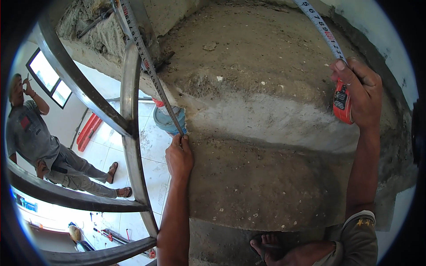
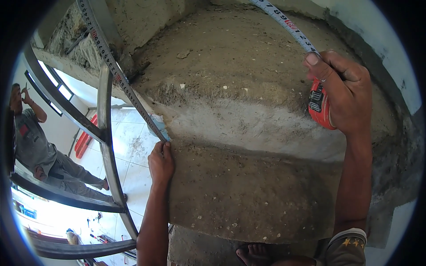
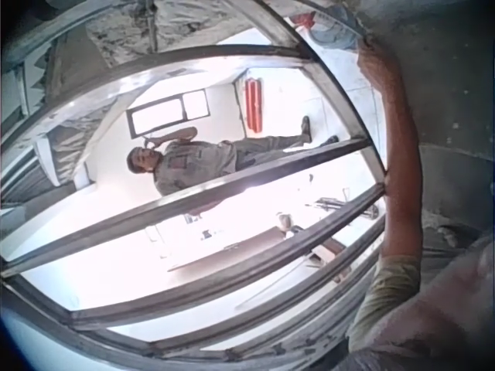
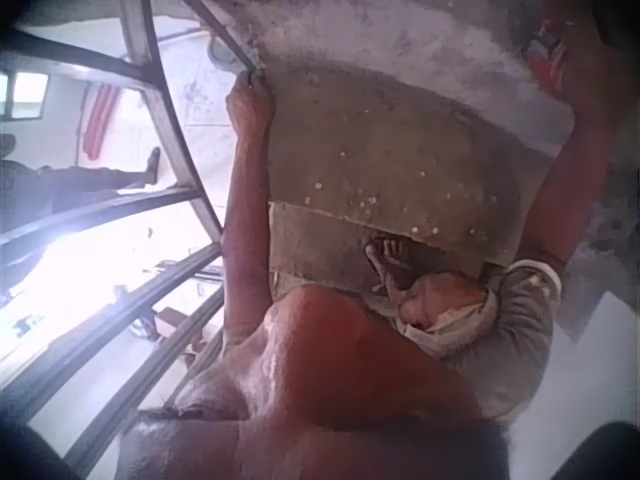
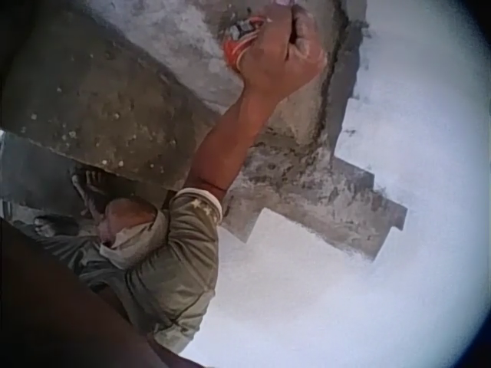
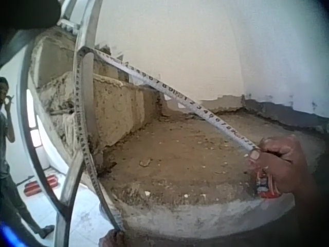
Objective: Measuring concrete stairs and floor tiles using a tape measure.
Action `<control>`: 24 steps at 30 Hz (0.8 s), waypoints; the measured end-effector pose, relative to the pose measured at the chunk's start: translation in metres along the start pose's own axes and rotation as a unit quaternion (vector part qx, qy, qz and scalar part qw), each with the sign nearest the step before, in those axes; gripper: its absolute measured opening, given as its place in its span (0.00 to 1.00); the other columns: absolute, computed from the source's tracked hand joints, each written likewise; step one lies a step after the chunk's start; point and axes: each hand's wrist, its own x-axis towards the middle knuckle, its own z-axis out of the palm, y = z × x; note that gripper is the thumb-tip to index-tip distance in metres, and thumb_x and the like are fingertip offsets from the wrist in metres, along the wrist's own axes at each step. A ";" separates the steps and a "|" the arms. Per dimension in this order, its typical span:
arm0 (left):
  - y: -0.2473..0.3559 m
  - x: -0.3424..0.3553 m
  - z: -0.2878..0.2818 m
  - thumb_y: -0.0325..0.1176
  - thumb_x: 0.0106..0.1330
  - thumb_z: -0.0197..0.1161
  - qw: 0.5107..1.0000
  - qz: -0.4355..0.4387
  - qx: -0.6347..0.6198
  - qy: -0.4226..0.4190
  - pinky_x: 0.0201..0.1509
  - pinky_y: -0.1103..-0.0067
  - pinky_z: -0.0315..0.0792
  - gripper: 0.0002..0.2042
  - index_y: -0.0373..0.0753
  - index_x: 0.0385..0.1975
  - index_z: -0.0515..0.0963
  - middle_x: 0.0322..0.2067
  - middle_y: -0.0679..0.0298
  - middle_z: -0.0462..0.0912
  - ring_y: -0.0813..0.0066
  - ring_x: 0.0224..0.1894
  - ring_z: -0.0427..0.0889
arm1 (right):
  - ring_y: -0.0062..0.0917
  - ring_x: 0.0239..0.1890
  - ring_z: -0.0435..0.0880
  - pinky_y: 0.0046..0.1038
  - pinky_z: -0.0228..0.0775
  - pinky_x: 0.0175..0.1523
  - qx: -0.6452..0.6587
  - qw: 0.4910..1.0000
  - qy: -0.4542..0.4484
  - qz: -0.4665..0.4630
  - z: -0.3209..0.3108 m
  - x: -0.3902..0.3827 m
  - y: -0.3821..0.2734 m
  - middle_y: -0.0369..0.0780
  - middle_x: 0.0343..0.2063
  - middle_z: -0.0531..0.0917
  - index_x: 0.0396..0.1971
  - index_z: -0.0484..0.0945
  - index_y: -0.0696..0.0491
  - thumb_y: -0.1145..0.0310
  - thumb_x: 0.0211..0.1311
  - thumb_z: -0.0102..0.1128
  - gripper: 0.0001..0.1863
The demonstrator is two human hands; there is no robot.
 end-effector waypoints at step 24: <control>0.005 -0.001 -0.002 0.42 0.76 0.54 1.000 -0.006 -0.025 0.002 0.46 0.56 0.74 0.16 0.37 0.48 0.80 0.36 0.40 0.84 0.38 0.43 0.83 | 0.18 0.32 0.81 0.21 0.71 0.40 -0.013 0.999 0.007 0.045 -0.001 0.000 0.003 0.38 0.27 0.83 0.35 0.86 0.63 0.60 0.69 0.66 0.17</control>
